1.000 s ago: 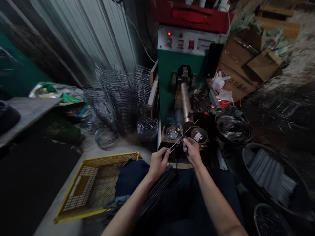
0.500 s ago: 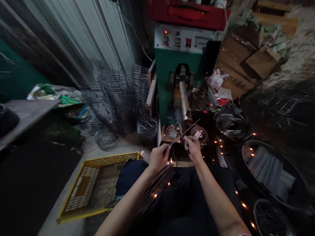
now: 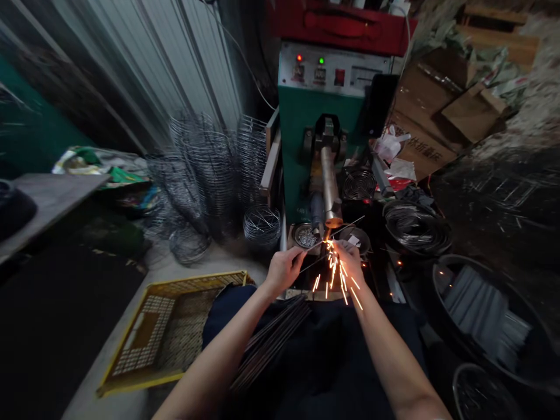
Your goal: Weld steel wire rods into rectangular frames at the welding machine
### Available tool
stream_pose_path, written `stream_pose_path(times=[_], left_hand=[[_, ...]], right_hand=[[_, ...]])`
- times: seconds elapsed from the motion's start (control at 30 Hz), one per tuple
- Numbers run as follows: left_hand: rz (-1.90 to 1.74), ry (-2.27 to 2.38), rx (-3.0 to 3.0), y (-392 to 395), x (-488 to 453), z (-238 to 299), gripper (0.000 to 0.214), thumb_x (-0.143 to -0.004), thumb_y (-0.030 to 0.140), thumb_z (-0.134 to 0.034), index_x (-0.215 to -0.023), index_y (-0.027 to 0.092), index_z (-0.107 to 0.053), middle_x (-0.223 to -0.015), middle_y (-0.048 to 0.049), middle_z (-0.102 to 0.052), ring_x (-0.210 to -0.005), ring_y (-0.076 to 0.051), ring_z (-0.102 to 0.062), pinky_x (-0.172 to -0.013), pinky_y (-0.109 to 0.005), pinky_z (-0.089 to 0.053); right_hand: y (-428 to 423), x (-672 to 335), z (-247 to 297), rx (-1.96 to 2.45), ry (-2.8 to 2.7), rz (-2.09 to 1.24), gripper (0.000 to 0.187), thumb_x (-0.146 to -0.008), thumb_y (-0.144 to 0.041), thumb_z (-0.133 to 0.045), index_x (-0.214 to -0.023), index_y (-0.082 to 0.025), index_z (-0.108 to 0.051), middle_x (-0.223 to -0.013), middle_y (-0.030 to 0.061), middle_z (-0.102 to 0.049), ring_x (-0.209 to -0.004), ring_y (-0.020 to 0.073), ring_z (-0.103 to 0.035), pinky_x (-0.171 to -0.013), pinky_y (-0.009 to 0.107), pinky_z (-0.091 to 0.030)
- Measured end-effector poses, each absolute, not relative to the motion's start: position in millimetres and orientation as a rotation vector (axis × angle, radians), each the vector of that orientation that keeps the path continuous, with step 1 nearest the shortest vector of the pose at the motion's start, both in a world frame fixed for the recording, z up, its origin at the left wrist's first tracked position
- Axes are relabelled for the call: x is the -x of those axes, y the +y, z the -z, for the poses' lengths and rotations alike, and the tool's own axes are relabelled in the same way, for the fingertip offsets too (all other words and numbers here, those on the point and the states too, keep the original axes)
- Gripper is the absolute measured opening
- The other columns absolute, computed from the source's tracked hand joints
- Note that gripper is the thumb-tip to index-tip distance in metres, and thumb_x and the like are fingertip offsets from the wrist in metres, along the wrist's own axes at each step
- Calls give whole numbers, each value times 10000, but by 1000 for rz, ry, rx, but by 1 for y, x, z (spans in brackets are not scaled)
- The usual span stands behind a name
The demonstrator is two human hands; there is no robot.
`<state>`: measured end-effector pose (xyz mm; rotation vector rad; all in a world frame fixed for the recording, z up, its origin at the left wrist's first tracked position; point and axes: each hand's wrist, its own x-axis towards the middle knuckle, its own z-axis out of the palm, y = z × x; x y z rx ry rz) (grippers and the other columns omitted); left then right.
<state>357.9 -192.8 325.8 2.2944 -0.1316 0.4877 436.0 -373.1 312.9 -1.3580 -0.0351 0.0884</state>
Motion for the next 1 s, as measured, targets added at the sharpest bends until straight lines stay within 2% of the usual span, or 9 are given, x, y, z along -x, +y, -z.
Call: stream_pose_path(times=[0.13, 0.23, 0.3, 0.4, 0.5, 0.6, 0.73, 0.83, 1.0], left_hand=[[-453, -144, -2302, -189, -361, -330, 261, -945, 309, -491, -850, 165, -686, -611, -15, -624, -498, -109, -506, -543, -226, -328], [-445, -169, -2363, -189, -362, -331, 278, -942, 314, -490, -788, 169, -671, -618, -19, -623, -531, -117, -516, -558, -229, -326], [-451, -196, -2436, -190, -360, -330, 288, -947, 322, -477, -791, 178, -671, -639, -28, -640, -560, -130, -541, -568, -237, -326], [-407, -291, -2592, -187, -344, -327, 287, -956, 335, -449, -866, 201, -687, -712, -49, -685, -611, -151, -581, -574, -249, -324], [-302, -297, -2763, -163, -312, -326, 258, -932, 320, -473, -867, 214, -699, -734, -68, -700, -606, -166, -580, -545, -259, -301], [-335, 1, -2846, -111, -265, -324, 249, -902, 305, -495, -814, 209, -708, -676, -71, -679, -579, -180, -564, -540, -266, -299], [-659, 636, -2582, -21, -186, -312, 300, -889, 374, -516, -821, 172, -728, -693, -72, -688, -620, -184, -589, -613, -265, -377], [-851, 1052, -2109, 30, -128, -282, 293, -813, 387, -589, -845, 138, -740, -778, -60, -715, -710, -191, -614, -664, -254, -423], [-912, 1343, -1703, 61, -72, -215, 281, -736, 356, -623, -778, 98, -725, -645, -41, -664, -647, -195, -589, -607, -266, -432]], right_hand=[[-389, -420, -313, 1463, -17, -169, 426, -735, -562, -697, -632, -169, -566, -455, -61, -442, -380, 59, -360, -389, 195, -280], [-409, -389, -303, 1585, -53, -328, 469, -775, -622, -636, -732, -155, -629, -498, -50, -473, -408, 73, -403, -416, 199, -313], [-422, -363, -291, 1675, -121, -470, 487, -773, -637, -623, -727, -152, -629, -532, -41, -490, -443, 84, -433, -442, 202, -334], [-434, -325, -271, 1818, -283, -614, 471, -751, -616, -644, -663, -155, -613, -593, -12, -546, -559, 120, -502, -521, 216, -382], [-443, -296, -254, 1889, -389, -706, 419, -796, -570, -610, -733, -159, -655, -693, 13, -616, -671, 156, -552, -604, 236, -418], [-453, -279, -239, 1909, -423, -820, 391, -837, -547, -564, -815, -171, -668, -732, 9, -628, -673, 163, -564, -626, 250, -434], [-458, -277, -221, 2006, -460, -877, 392, -838, -552, -544, -856, -184, -678, -747, 12, -642, -676, 180, -582, -649, 275, -459], [-453, -279, -217, 2071, -512, -889, 391, -845, -557, -530, -878, -198, -682, -813, 33, -678, -762, 208, -620, -705, 290, -474], [-437, -273, -221, 2154, -615, -897, 405, -848, -574, -503, -857, -211, -682, -844, 48, -700, -827, 235, -644, -747, 303, -481]])
